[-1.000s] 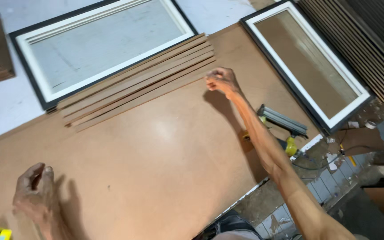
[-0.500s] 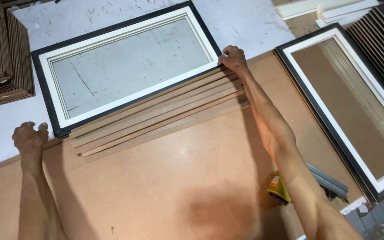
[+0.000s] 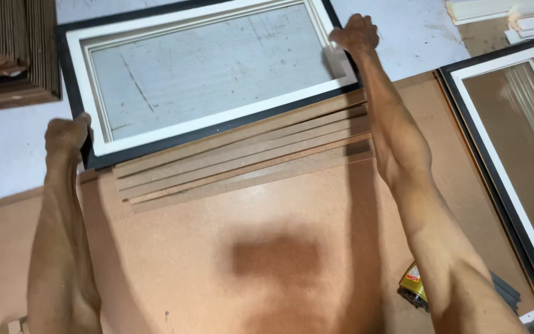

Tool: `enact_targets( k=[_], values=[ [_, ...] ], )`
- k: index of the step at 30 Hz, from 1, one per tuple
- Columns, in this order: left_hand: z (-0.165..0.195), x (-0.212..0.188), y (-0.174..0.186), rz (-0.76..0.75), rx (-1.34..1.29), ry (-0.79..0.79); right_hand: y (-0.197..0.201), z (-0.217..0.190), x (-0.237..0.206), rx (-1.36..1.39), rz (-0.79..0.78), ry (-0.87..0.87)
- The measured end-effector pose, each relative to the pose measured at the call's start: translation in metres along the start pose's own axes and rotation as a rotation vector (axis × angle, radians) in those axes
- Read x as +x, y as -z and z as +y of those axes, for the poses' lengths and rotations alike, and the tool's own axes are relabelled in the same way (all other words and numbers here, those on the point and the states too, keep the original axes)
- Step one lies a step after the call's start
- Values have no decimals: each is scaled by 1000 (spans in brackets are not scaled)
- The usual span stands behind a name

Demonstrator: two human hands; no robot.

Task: The person assembles rectangular frames by attaching thin wooden strips to a frame base using a pneumatic nail gun. They repeatedly position strips along the frame edges, secure them with the nail gun, and stack completed frames on the table.

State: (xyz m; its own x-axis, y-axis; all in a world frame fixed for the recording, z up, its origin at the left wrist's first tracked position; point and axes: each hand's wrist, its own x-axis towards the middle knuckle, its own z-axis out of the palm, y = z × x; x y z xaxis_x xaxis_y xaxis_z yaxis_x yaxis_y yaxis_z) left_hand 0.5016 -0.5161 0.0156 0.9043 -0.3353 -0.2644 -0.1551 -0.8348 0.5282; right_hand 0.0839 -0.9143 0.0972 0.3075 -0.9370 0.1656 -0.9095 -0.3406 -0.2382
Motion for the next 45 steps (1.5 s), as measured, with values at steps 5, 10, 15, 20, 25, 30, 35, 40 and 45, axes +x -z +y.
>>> enact_targets(
  k=[5,10,15,20,25,30,35,40,45],
  values=[
    [2,-5,28,22,-120,-249,-12,18,-10,146,-276,-183],
    [12,-26,52,-72,22,-218,-3,33,0,276,-110,-246],
    [-51,-115,53,31,60,-363,27,79,-37,358,-129,-254],
    [-211,-258,81,206,33,-373,60,160,-229,562,-1,145],
    [-364,-362,118,266,158,-275,68,188,-471,442,-84,-72],
    [-457,-417,105,214,173,-263,56,200,-591,371,-130,-290],
    [-469,-427,68,2,163,-118,22,243,-625,474,-183,-415],
    [-436,-419,43,122,5,-393,5,304,-621,1221,-18,-683],
    [-419,-423,40,205,127,-301,18,336,-592,2299,-30,-936]
  ],
)
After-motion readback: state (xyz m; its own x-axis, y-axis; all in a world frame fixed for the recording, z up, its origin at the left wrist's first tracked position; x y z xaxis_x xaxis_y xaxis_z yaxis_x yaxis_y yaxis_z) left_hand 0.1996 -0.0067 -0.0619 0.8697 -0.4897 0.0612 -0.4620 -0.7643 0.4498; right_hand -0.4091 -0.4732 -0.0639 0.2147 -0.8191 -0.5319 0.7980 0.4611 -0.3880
